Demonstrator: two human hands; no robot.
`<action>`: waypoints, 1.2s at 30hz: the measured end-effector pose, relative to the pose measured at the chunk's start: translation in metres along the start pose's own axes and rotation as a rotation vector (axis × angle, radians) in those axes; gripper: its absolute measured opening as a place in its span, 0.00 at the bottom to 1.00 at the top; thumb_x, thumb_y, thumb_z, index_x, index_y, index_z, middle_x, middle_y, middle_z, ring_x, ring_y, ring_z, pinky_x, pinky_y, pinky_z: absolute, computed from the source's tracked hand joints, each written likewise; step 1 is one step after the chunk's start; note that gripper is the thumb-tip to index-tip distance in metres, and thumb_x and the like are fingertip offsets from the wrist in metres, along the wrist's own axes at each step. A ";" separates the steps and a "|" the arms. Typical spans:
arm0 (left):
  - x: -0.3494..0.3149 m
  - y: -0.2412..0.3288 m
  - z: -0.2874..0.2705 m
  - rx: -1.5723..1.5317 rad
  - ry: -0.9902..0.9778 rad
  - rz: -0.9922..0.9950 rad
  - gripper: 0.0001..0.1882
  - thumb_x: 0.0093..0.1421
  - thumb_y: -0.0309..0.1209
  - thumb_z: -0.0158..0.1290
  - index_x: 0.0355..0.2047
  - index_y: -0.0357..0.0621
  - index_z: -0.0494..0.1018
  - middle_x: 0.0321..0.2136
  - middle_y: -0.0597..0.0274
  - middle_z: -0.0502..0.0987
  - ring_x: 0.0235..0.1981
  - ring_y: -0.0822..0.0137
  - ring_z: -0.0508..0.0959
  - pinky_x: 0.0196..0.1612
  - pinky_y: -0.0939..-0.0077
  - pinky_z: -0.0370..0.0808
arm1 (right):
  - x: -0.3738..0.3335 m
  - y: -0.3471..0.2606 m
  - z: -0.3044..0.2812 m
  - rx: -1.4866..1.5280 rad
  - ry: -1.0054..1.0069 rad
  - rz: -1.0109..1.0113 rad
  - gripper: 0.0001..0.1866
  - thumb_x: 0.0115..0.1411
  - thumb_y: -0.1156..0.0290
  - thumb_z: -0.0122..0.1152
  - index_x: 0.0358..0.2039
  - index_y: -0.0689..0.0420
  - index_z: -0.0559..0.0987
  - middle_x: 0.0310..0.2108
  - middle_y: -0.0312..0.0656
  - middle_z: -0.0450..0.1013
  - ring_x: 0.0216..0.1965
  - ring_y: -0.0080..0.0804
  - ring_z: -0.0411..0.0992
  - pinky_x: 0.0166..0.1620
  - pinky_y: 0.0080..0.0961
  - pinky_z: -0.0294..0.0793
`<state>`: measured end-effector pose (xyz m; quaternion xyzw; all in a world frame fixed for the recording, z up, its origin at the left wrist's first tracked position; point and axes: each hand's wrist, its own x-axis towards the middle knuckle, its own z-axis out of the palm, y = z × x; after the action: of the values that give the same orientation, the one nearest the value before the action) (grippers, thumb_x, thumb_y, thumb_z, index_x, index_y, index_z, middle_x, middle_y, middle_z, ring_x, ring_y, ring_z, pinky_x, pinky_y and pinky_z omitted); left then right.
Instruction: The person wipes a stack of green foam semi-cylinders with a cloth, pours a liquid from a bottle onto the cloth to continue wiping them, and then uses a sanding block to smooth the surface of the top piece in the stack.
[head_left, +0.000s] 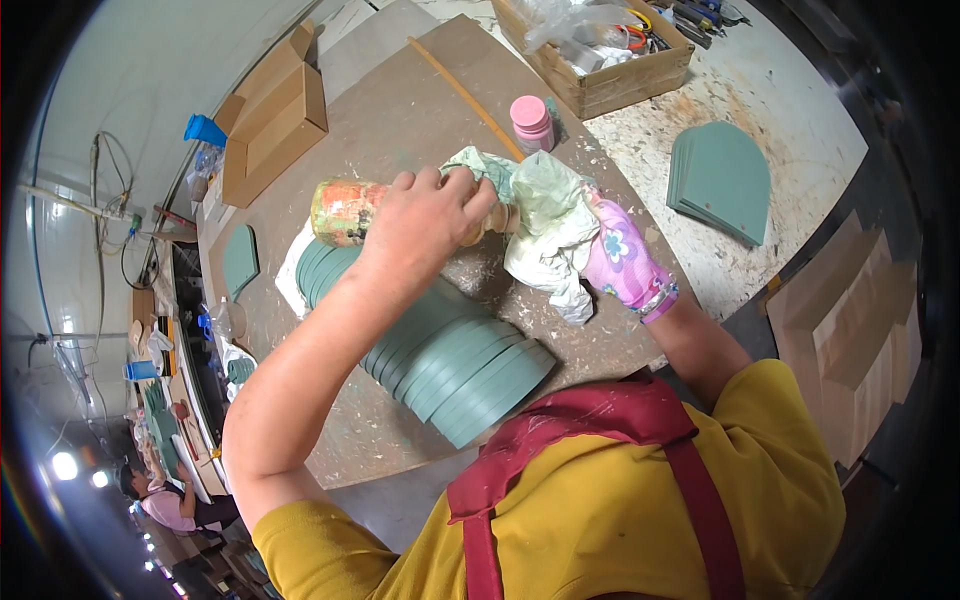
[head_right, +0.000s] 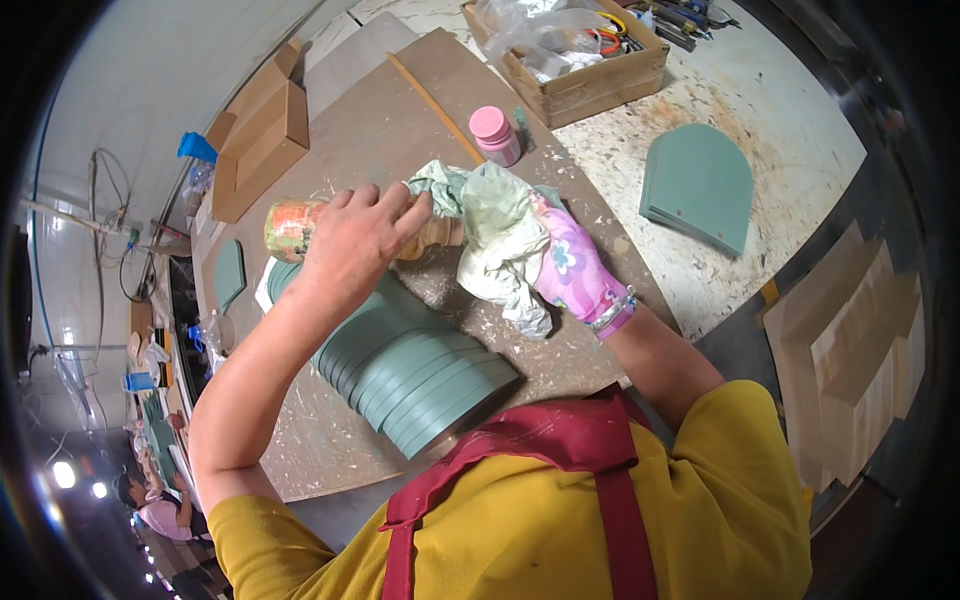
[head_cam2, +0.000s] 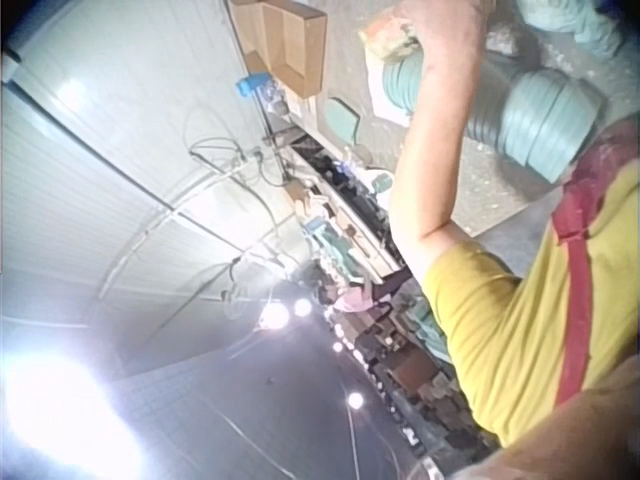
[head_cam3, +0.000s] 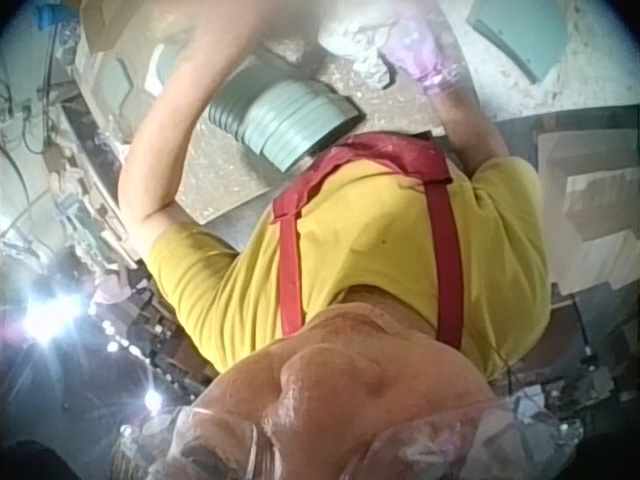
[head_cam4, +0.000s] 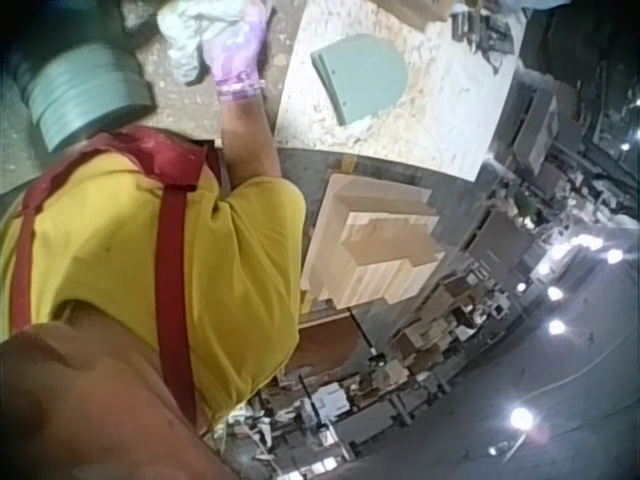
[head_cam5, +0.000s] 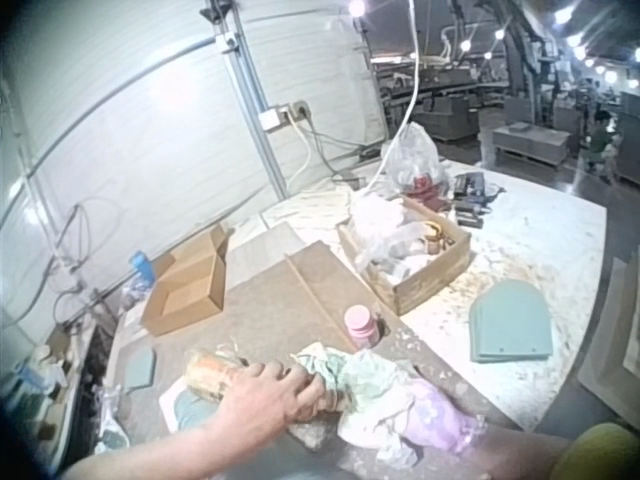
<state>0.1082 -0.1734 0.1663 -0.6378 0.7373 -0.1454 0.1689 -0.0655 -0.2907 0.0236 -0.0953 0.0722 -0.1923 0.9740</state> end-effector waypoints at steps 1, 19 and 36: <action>0.001 0.002 0.004 -0.007 -0.020 0.007 0.25 0.49 0.23 0.49 0.49 0.50 0.64 0.36 0.64 0.69 0.38 0.62 0.72 0.39 0.68 0.70 | 0.005 0.001 -0.004 0.064 -0.056 0.042 0.24 0.68 0.62 0.36 0.59 0.63 0.61 0.56 0.49 0.65 0.55 0.41 0.66 0.61 0.41 0.60; 0.139 -0.077 0.160 -1.264 0.698 -0.765 0.39 0.44 0.26 0.63 0.57 0.43 0.57 0.47 0.49 0.73 0.51 0.53 0.73 0.53 0.66 0.69 | -0.009 -0.021 -0.033 -0.275 0.260 0.021 0.26 0.65 0.54 0.43 0.58 0.56 0.64 0.54 0.43 0.67 0.52 0.36 0.68 0.57 0.37 0.65; -0.203 -0.090 0.163 -1.398 0.576 -1.221 0.26 0.66 0.49 0.37 0.49 0.40 0.71 0.43 0.61 0.75 0.43 0.68 0.72 0.47 0.72 0.68 | 0.069 -0.007 0.067 -0.508 -0.007 -0.067 0.22 0.67 0.64 0.38 0.56 0.63 0.65 0.53 0.45 0.68 0.54 0.34 0.67 0.58 0.34 0.65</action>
<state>0.2855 0.0151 0.0706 -0.8070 0.2127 0.1122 -0.5394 0.0071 -0.3131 0.0834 -0.3402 0.1115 -0.1998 0.9121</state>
